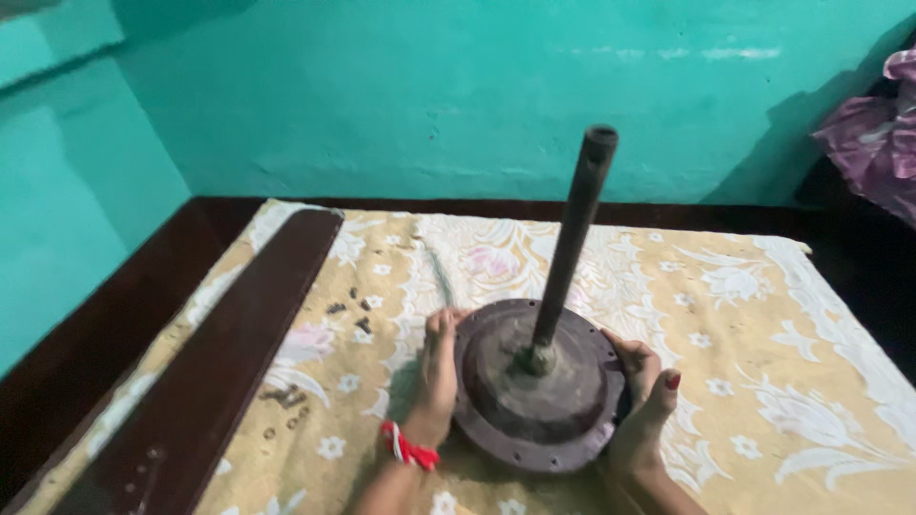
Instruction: The person uses a screwdriver to tighten screws into a ceiling fan motor housing. They repeatedly insert and tighten screws around the circular base while holding the housing steady. A fan blade and loose screws are visible on the table.
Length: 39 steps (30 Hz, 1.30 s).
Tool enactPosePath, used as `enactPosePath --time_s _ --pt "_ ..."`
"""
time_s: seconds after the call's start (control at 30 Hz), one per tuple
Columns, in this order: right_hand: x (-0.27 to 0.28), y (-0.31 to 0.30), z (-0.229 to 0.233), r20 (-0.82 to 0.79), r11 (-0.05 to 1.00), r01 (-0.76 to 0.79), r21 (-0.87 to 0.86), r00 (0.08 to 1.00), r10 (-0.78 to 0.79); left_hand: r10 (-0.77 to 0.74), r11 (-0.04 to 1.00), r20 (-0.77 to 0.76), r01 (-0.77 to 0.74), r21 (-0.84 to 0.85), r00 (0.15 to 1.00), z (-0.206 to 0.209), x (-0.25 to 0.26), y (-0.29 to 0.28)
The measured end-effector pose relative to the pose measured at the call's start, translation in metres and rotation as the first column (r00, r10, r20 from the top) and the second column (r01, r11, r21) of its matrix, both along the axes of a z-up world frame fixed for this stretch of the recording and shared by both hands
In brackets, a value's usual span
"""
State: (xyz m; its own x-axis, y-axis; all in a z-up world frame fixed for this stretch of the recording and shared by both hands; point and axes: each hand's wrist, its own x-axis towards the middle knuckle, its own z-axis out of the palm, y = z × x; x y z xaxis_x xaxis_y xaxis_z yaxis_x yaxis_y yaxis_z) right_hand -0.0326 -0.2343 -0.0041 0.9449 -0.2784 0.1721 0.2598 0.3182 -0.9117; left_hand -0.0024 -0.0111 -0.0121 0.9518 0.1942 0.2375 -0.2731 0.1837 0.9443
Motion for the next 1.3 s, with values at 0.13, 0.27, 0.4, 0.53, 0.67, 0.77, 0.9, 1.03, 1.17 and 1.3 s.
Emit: enactPosePath --time_s 0.13,0.27,0.4,0.53,0.67,0.77,0.9,1.03,1.17,1.3 --pt "0.007 -0.01 0.01 -0.088 0.989 -0.089 -0.122 0.993 0.079 -0.097 0.991 -0.021 0.094 -0.1 0.995 0.004 -0.01 -0.003" --pt "0.003 -0.006 0.031 -0.025 0.837 -0.015 -0.548 1.0 0.001 -0.064 0.998 -0.112 0.065 0.003 0.992 0.012 -0.007 0.006" --pt "-0.013 0.004 0.051 0.069 0.632 0.051 -0.773 0.998 0.004 -0.04 0.975 -0.23 -0.012 -0.221 0.972 -0.001 -0.001 0.008" --pt "-0.019 0.028 0.072 -0.047 0.692 -0.1 -0.715 0.994 0.095 -0.256 0.831 -0.339 0.027 -0.556 0.905 -0.007 0.001 0.006" --pt "-0.009 0.046 0.084 -0.079 0.822 -0.127 -0.555 0.992 0.099 -0.393 0.744 -0.358 0.065 -0.665 0.847 0.0 -0.003 0.006" --pt "0.005 0.067 0.079 -0.096 0.918 -0.084 -0.388 0.994 0.05 -0.41 0.744 -0.349 0.088 -0.662 0.842 0.004 -0.003 0.01" --pt "0.021 0.086 0.065 -0.121 0.969 0.031 -0.244 0.991 -0.062 -0.342 0.842 -0.276 0.162 -0.515 0.898 -0.008 0.001 0.012" --pt "0.025 0.085 0.056 -0.096 0.968 0.053 -0.245 0.992 -0.078 -0.221 0.948 -0.187 0.165 -0.271 0.957 -0.018 0.006 0.013" --pt "0.024 0.081 0.056 -0.089 0.965 0.0 -0.264 0.996 -0.024 0.297 0.789 -0.067 -0.205 0.579 0.953 0.01 -0.003 0.027" --pt "0.02 0.075 0.061 -0.041 0.959 -0.082 -0.27 0.996 0.073 0.123 0.648 -0.086 -0.015 0.762 0.989 0.056 -0.025 0.056"
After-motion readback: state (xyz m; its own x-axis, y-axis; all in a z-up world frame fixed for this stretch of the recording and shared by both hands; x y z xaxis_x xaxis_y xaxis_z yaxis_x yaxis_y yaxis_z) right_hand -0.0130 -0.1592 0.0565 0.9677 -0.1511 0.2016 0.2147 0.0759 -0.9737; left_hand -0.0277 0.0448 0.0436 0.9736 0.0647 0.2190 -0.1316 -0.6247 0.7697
